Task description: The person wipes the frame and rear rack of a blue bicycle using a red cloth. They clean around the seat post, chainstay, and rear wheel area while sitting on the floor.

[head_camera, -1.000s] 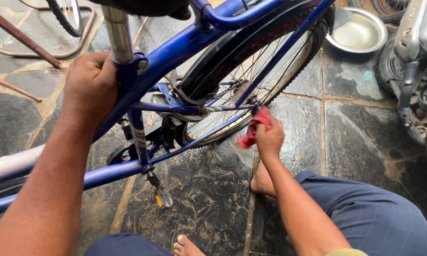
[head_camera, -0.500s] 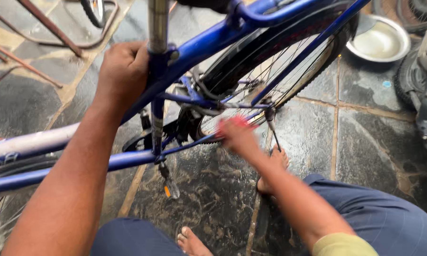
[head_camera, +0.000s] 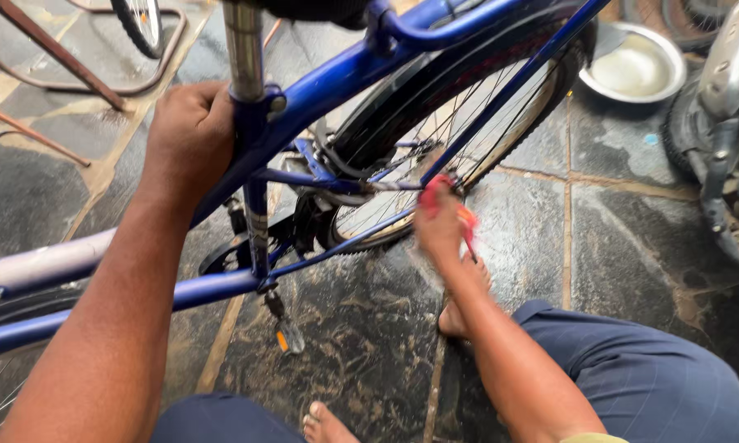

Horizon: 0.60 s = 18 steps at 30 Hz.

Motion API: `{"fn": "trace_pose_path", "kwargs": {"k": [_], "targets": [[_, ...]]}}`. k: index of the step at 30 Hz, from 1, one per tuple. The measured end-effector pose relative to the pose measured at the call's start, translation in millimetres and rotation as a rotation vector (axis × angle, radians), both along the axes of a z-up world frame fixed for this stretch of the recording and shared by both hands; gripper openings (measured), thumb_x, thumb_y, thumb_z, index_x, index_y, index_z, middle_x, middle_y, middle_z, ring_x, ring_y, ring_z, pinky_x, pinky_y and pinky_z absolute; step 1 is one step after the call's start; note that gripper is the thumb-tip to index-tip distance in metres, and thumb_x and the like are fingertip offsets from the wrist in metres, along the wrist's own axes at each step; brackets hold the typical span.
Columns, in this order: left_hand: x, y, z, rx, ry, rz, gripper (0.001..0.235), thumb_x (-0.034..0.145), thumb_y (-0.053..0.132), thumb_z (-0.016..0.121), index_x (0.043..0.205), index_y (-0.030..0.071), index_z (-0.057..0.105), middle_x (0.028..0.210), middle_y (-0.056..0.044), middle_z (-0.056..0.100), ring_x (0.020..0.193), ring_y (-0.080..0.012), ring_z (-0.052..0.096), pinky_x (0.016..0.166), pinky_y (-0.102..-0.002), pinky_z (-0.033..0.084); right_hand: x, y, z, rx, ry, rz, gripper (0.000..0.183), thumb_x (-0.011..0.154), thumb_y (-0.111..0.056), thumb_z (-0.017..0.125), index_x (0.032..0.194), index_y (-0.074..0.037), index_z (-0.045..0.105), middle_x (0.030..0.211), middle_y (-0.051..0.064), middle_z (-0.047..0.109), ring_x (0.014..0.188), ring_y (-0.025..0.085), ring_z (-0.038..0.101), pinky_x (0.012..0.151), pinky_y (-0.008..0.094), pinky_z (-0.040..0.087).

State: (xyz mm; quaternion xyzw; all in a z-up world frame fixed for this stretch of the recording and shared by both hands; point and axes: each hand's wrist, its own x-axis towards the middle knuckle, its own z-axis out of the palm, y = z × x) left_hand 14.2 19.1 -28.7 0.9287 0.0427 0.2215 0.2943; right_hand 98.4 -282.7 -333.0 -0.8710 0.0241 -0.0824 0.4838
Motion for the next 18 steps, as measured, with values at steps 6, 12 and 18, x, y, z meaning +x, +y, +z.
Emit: {"fn": "trace_pose_path", "kwargs": {"k": [6, 12, 18], "targets": [[-3, -4, 2, -0.046, 0.063, 0.030, 0.055, 0.109, 0.049, 0.047, 0.083, 0.010, 0.076, 0.060, -0.004, 0.059, 0.055, -0.0157, 0.055, 0.060, -0.038, 0.047, 29, -12, 12, -0.345, 0.208, 0.085, 0.058, 0.086, -0.024, 0.065, 0.142, -0.014, 0.052, 0.120, 0.025, 0.057, 0.103, 0.042, 0.064, 0.087, 0.052, 0.052], [1, -7, 7, -0.032, 0.075, 0.034, 0.055, 0.109, 0.046, 0.046, 0.082, 0.008, 0.075, 0.060, -0.005, 0.061, 0.056, -0.0166, 0.057, 0.061, -0.038, 0.048, 13, -14, 37, -0.132, -0.232, 0.251, 0.058, 0.080, -0.018, 0.070, 0.136, -0.005, 0.062, 0.106, 0.025, 0.063, 0.102, 0.045, 0.061, 0.088, 0.050, 0.049], [-5, -5, 5, -0.039, 0.054, 0.049, 0.052, 0.107, 0.046, 0.047, 0.091, 0.008, 0.078, 0.062, -0.008, 0.064, 0.056, -0.0184, 0.060, 0.061, -0.039, 0.049, -40, 14, 65, 0.194, -0.449, 0.148, 0.030, 0.092, -0.013, 0.056, 0.120, -0.008, 0.066, 0.111, 0.016, 0.070, 0.104, 0.034, 0.069, 0.095, 0.039, 0.054]]}}
